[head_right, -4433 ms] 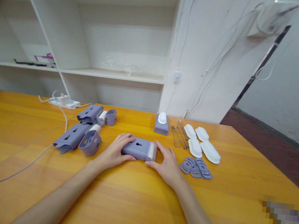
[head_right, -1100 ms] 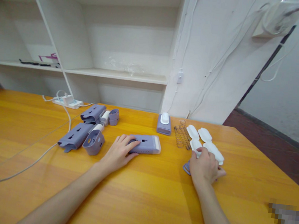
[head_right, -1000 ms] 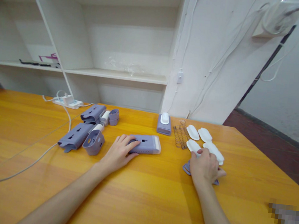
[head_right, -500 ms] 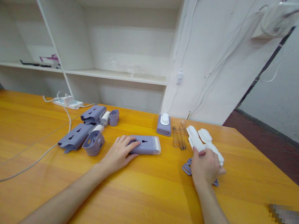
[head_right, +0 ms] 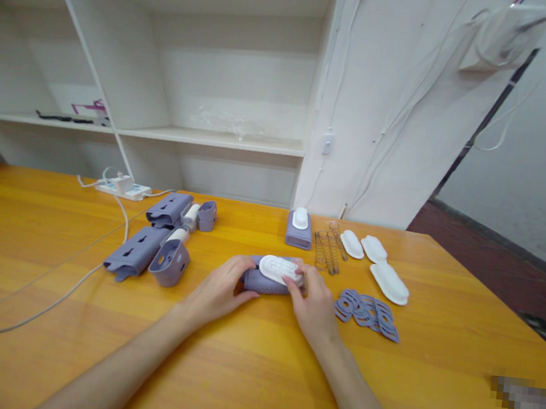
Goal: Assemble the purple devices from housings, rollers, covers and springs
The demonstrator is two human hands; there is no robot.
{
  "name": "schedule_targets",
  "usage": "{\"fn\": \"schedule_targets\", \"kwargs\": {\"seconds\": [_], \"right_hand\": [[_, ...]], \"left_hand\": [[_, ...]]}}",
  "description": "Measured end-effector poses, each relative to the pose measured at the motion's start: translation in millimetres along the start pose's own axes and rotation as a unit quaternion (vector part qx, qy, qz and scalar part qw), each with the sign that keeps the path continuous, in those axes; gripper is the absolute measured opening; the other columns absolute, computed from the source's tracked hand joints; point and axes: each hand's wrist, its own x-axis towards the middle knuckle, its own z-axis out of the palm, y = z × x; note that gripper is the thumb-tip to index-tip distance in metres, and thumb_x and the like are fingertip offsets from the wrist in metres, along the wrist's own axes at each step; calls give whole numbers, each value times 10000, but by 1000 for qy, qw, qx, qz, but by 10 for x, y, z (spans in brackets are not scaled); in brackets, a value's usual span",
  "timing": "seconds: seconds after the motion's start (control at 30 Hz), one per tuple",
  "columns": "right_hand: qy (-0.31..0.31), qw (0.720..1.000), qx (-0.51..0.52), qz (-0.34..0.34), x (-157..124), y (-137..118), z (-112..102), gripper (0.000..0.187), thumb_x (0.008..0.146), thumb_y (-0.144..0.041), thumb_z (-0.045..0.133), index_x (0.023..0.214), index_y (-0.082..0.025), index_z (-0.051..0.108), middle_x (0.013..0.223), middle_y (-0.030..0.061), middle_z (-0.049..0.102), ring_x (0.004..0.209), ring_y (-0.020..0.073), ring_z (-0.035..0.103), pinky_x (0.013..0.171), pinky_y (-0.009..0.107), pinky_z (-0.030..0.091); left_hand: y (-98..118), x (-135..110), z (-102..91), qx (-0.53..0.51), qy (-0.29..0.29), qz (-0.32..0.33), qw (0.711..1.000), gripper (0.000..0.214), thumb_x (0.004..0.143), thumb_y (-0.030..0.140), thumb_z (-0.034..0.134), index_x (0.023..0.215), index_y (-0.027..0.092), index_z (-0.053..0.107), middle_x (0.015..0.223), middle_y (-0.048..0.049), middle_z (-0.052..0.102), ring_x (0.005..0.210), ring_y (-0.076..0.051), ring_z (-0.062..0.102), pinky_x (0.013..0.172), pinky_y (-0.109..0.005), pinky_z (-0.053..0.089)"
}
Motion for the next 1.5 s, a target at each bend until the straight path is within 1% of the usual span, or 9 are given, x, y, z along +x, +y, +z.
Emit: {"fn": "schedule_targets", "kwargs": {"seconds": [0.23,0.4,0.53,0.73,0.83,1.03,1.2,1.33,1.5], "right_hand": [[-41,996,-3,-76,73,-15,-67,232,860,-298,522,1072,-249,603,1204,74,601,1161,250,506,989,474,376],[-55,997,-32,-49,61,-71,-75,219,824,-292,571,1036,-245,595,1115,67,626,1111,253,521,992,504,340],[-91,995,-10,-38,45,-77,-70,230,846,-282,538,1075,-252,550,1171,50,602,1157,233,496,1067,519,219],[-112,992,5,-59,64,-94,-110,270,863,-238,496,1126,-253,557,1206,62,589,1134,232,513,965,437,389],[-115,991,-1,-63,66,-113,-122,285,864,-225,486,1134,-271,566,1225,54,585,1115,240,522,940,454,403],[-109,993,8,-45,41,-141,-110,358,858,-271,506,1216,-281,526,1225,60,579,1110,237,520,942,449,409],[-136,987,-39,-73,46,-188,-123,406,866,-302,504,1271,-310,487,1286,44,549,1134,251,487,925,464,402],[-149,981,-90,-85,53,-225,-133,441,876,-306,487,1314,-333,439,1298,28,543,1124,258,481,898,471,395],[-131,982,-99,-93,49,-195,-101,419,897,-305,447,1315,-330,445,1282,38,553,1124,252,486,884,449,403]], "left_hand": [[4,1,52,-46,33,-18,998,564,730,256,683,1193,229,362,1205,-82,407,1057,-210,512,880,-366,485],[5,-15,28,-76,36,2,996,530,719,248,691,1157,231,393,1172,-65,427,1010,-183,523,869,-336,488],[73,-31,15,-65,30,4,997,537,730,252,671,1187,224,389,1164,-75,449,1054,-203,498,907,-360,461],[52,-23,44,-49,48,-29,997,720,688,421,708,1272,208,343,1245,-112,457,1167,-266,440,985,-445,382],[0,-23,69,-60,41,-40,997,715,716,431,686,1297,224,325,1257,-98,485,1162,-254,459,977,-431,387],[0,-12,58,-71,53,-19,996,593,717,407,690,1215,228,423,1181,-80,539,1096,-239,493,951,-412,397],[23,-4,44,-66,55,-23,996,529,730,405,674,1176,210,465,1129,-92,555,1049,-247,511,914,-417,414],[2,-19,52,-51,43,-13,998,570,750,414,654,1237,216,433,1204,-92,535,1120,-242,484,977,-423,379],[-10,-37,71,-3,19,0,1000,646,785,428,609,1336,224,338,1344,-108,455,1235,-259,416,1027,-470,336]]}}
